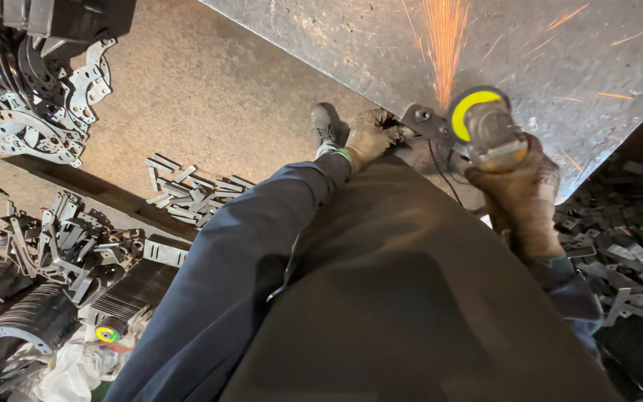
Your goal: The person picks up small metal bracket parts from a pile and grinds their edges with an angle grinder over a metal workbench, producing sparks, then sets finished pieces aside and repeats with additional parts.
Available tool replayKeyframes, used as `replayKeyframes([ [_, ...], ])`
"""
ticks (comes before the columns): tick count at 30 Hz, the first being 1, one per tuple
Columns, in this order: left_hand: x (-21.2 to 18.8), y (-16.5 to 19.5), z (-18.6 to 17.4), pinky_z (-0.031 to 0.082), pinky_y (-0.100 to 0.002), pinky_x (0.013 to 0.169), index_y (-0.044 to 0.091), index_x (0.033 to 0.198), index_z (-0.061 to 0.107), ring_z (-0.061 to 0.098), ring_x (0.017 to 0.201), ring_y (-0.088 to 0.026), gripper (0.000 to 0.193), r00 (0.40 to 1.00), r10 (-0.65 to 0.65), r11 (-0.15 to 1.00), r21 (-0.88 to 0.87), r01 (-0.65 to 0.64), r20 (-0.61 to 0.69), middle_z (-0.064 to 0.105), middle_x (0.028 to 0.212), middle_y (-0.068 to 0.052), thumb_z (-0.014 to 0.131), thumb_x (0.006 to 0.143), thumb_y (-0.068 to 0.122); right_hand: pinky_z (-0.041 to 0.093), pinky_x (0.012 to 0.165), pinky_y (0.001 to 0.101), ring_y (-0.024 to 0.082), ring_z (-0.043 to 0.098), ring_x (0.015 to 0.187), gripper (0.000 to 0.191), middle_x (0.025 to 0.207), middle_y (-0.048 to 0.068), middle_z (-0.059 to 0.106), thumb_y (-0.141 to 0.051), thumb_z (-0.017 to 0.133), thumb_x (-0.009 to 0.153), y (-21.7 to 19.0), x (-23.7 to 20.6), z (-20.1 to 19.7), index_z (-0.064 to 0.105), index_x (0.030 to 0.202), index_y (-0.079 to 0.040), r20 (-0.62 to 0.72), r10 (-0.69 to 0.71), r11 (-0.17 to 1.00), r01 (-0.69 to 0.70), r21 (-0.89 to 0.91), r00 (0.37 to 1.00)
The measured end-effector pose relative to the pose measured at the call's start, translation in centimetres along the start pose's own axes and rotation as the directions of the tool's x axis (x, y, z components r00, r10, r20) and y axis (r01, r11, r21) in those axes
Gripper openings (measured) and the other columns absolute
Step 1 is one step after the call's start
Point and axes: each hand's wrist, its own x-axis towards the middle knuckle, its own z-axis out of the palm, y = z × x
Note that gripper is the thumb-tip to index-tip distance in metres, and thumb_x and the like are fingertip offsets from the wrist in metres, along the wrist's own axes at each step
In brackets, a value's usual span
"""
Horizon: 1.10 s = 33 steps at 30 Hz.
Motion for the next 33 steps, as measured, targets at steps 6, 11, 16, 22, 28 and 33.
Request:
replayKeyframes([
  [6, -0.2, 0.3, -0.1, 0.059, -0.032, 0.073, 0.003, 0.105, 0.077, 0.068, 0.081, -0.009, 0.02, 0.994, 0.106, 0.994, 0.031, -0.107, 0.027, 0.08, 0.093, -0.003, 0.08, 0.088, 0.012, 0.057, 0.09, 0.0446, 0.035, 0.072, 0.104, 0.094, 0.117, 0.022, 0.072, -0.043, 0.097, 0.063, -1.3, 0.3, -1.0, 0.06, 0.137, 0.002, -0.022, -0.104, 0.995, 0.104, 0.002, 0.994],
  [11, -0.6, 0.8, -0.4, 0.058, -0.035, 0.076, 0.007, 0.108, 0.077, 0.07, 0.082, -0.011, 0.026, 0.992, 0.126, 0.973, 0.199, -0.118, -0.027, 0.08, 0.095, -0.004, 0.083, 0.085, 0.017, 0.057, 0.087, 0.0458, 0.036, 0.072, 0.104, 0.09, 0.117, 0.022, 0.072, -0.044, 0.093, 0.067, -4.5, 0.6, -0.2, 0.06, 0.139, -0.001, 0.041, -0.204, 0.979, 0.204, 0.012, 0.978],
  [16, -0.8, 0.8, -0.3, 0.059, -0.034, 0.075, 0.006, 0.105, 0.078, 0.071, 0.082, -0.011, 0.027, 0.992, 0.115, 0.987, 0.118, -0.109, -0.043, 0.081, 0.093, -0.006, 0.085, 0.083, 0.02, 0.058, 0.086, 0.0466, 0.037, 0.073, 0.103, 0.089, 0.113, 0.022, 0.073, -0.046, 0.09, 0.066, -6.0, 1.8, 0.2, 0.06, 0.138, -0.002, 0.059, -0.195, 0.981, 0.196, -0.004, 0.979],
  [22, -0.7, 0.8, -0.3, 0.058, -0.035, 0.073, 0.007, 0.101, 0.079, 0.073, 0.077, -0.014, 0.028, 0.994, 0.044, 0.964, 0.266, -0.017, -0.099, 0.08, 0.088, -0.01, 0.086, 0.081, 0.027, 0.056, 0.087, 0.0475, 0.039, 0.072, 0.104, 0.095, 0.116, 0.022, 0.073, -0.044, 0.09, 0.061, -5.0, 3.3, 0.0, 0.06, 0.141, -0.002, 0.065, -0.179, 0.98, 0.184, -0.08, 0.982],
  [28, -0.6, 0.7, -0.5, 0.058, -0.037, 0.072, 0.01, 0.102, 0.079, 0.075, 0.078, -0.02, 0.024, 0.996, 0.058, 0.964, 0.263, -0.039, -0.061, 0.08, 0.091, -0.013, 0.083, 0.084, 0.025, 0.057, 0.087, 0.0475, 0.037, 0.072, 0.104, 0.102, 0.116, 0.023, 0.071, -0.049, 0.089, 0.058, -4.0, 3.0, 1.0, 0.057, 0.141, 0.001, 0.088, -0.226, 0.974, 0.228, -0.015, 0.97],
  [33, -0.7, 0.7, -0.1, 0.061, -0.034, 0.072, 0.007, 0.107, 0.074, 0.072, 0.084, -0.012, 0.024, 0.995, 0.096, 0.993, -0.067, -0.096, -0.003, 0.077, 0.094, -0.003, 0.077, 0.088, 0.021, 0.056, 0.086, 0.0481, 0.039, 0.07, 0.103, 0.1, 0.118, 0.023, 0.071, -0.045, 0.092, 0.062, -3.1, 3.8, 0.1, 0.057, 0.143, 0.002, 0.037, -0.217, 0.971, 0.22, -0.097, 0.975],
])
